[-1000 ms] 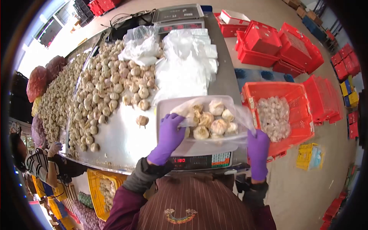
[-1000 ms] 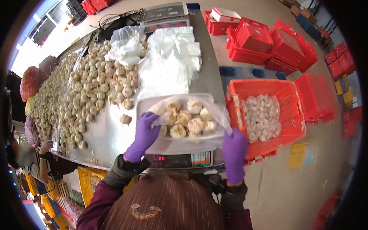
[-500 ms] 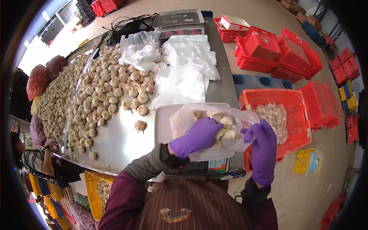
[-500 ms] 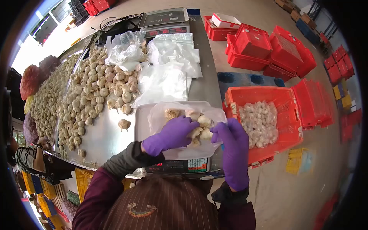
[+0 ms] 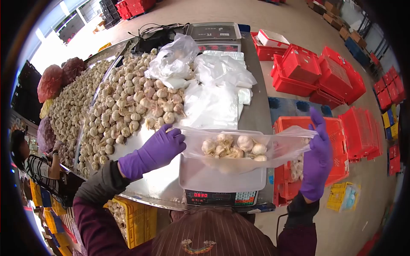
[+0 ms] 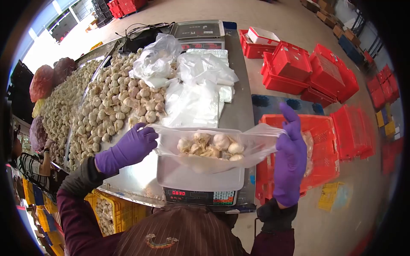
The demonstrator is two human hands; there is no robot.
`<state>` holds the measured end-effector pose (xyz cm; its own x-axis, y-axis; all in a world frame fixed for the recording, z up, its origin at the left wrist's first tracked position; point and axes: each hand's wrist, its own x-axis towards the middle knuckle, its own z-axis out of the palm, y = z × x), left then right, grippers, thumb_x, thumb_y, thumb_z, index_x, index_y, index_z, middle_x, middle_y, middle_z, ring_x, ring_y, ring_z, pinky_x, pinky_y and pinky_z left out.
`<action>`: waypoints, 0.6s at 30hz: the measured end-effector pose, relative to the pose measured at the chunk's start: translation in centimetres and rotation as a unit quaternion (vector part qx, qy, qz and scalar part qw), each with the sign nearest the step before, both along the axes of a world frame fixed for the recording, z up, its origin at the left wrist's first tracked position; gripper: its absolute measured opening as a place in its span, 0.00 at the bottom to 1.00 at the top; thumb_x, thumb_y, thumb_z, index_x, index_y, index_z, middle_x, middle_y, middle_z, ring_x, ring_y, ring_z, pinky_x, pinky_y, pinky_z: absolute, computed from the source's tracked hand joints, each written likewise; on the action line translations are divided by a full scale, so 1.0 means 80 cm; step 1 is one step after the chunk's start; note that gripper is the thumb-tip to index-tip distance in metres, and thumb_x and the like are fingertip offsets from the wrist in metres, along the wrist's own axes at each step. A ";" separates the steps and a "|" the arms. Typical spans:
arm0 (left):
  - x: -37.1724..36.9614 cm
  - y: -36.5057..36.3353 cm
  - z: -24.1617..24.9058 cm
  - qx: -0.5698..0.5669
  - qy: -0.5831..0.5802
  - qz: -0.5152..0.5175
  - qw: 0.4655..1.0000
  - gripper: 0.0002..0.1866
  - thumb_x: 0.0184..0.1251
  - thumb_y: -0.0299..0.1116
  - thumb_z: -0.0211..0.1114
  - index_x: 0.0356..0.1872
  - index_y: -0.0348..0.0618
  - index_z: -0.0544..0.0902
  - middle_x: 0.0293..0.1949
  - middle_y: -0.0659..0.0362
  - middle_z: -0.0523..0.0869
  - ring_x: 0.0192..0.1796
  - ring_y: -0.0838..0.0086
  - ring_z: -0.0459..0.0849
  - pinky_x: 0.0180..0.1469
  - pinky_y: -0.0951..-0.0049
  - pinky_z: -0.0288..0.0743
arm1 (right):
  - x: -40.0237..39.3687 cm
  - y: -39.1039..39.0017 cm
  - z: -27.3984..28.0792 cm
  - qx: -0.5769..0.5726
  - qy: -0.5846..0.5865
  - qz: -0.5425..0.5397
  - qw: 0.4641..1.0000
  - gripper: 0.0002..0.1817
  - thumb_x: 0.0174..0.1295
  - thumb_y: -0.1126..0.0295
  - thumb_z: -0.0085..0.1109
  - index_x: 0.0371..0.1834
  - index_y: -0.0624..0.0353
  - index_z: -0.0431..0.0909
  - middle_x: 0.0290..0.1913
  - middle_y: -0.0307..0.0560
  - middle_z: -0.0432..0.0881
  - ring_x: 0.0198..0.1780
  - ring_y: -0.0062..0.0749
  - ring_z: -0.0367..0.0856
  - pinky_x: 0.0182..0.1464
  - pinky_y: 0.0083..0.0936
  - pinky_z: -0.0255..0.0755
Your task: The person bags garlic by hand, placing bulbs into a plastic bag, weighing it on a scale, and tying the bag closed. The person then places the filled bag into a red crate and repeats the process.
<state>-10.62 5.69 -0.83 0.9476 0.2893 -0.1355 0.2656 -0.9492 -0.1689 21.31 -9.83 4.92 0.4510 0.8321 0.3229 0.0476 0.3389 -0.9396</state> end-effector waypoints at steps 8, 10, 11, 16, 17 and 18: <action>0.078 -0.082 0.085 -0.128 -0.435 -0.133 0.881 0.12 0.47 0.26 0.60 0.37 0.43 0.77 0.39 0.58 0.77 0.44 0.72 0.77 0.42 0.74 0.76 | -0.110 0.059 -0.044 -0.120 -0.408 0.319 0.847 0.34 0.51 0.59 0.64 0.59 0.63 0.65 0.31 0.41 0.74 0.27 0.22 0.71 0.32 0.20 0.67; 0.082 -0.083 0.092 -0.388 -0.559 0.041 0.731 0.13 0.54 0.21 0.59 0.43 0.41 0.78 0.42 0.56 0.78 0.42 0.72 0.79 0.42 0.75 0.75 | -0.122 0.063 -0.033 -0.178 -0.236 0.309 0.904 0.18 0.60 0.61 0.53 0.47 0.62 0.71 0.24 0.40 0.74 0.23 0.22 0.72 0.27 0.20 0.66; 0.081 -0.070 0.060 -0.502 -0.538 0.106 0.669 0.12 0.54 0.21 0.60 0.42 0.39 0.79 0.42 0.55 0.80 0.40 0.70 0.80 0.41 0.76 0.75 | -0.127 0.059 -0.015 -0.316 0.028 0.268 0.910 0.14 0.66 0.62 0.47 0.40 0.62 0.74 0.21 0.40 0.74 0.22 0.22 0.73 0.26 0.19 0.67; 0.078 -0.080 0.028 -0.320 -0.576 0.071 0.749 0.11 0.48 0.17 0.65 0.35 0.39 0.82 0.33 0.56 0.83 0.34 0.71 0.82 0.39 0.77 0.75 | -0.087 0.069 -0.011 -0.399 0.226 0.277 0.844 0.15 0.65 0.61 0.50 0.38 0.63 0.76 0.27 0.41 0.77 0.28 0.19 0.75 0.30 0.15 0.68; 0.072 -0.084 0.037 -0.303 -0.567 -0.027 0.766 0.10 0.47 0.16 0.65 0.32 0.40 0.82 0.33 0.56 0.82 0.36 0.70 0.82 0.39 0.77 0.76 | -0.081 0.072 0.002 -0.378 0.122 0.326 0.858 0.12 0.63 0.64 0.53 0.37 0.64 0.77 0.28 0.41 0.78 0.29 0.20 0.75 0.32 0.17 0.69; 0.073 -0.087 0.037 -0.398 -0.580 -0.042 0.710 0.13 0.51 0.24 0.66 0.40 0.41 0.80 0.40 0.55 0.81 0.44 0.67 0.81 0.47 0.70 0.72 | -0.076 0.069 0.011 -0.358 0.012 0.372 0.856 0.10 0.60 0.67 0.56 0.35 0.64 0.78 0.29 0.42 0.79 0.31 0.21 0.76 0.33 0.18 0.71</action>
<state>-4.78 -1.26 2.16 0.5645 0.4947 0.6607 -0.2751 -0.6419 0.7157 15.23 -4.33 5.79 -0.2910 0.8731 -0.3911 0.0471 -0.3952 -0.9174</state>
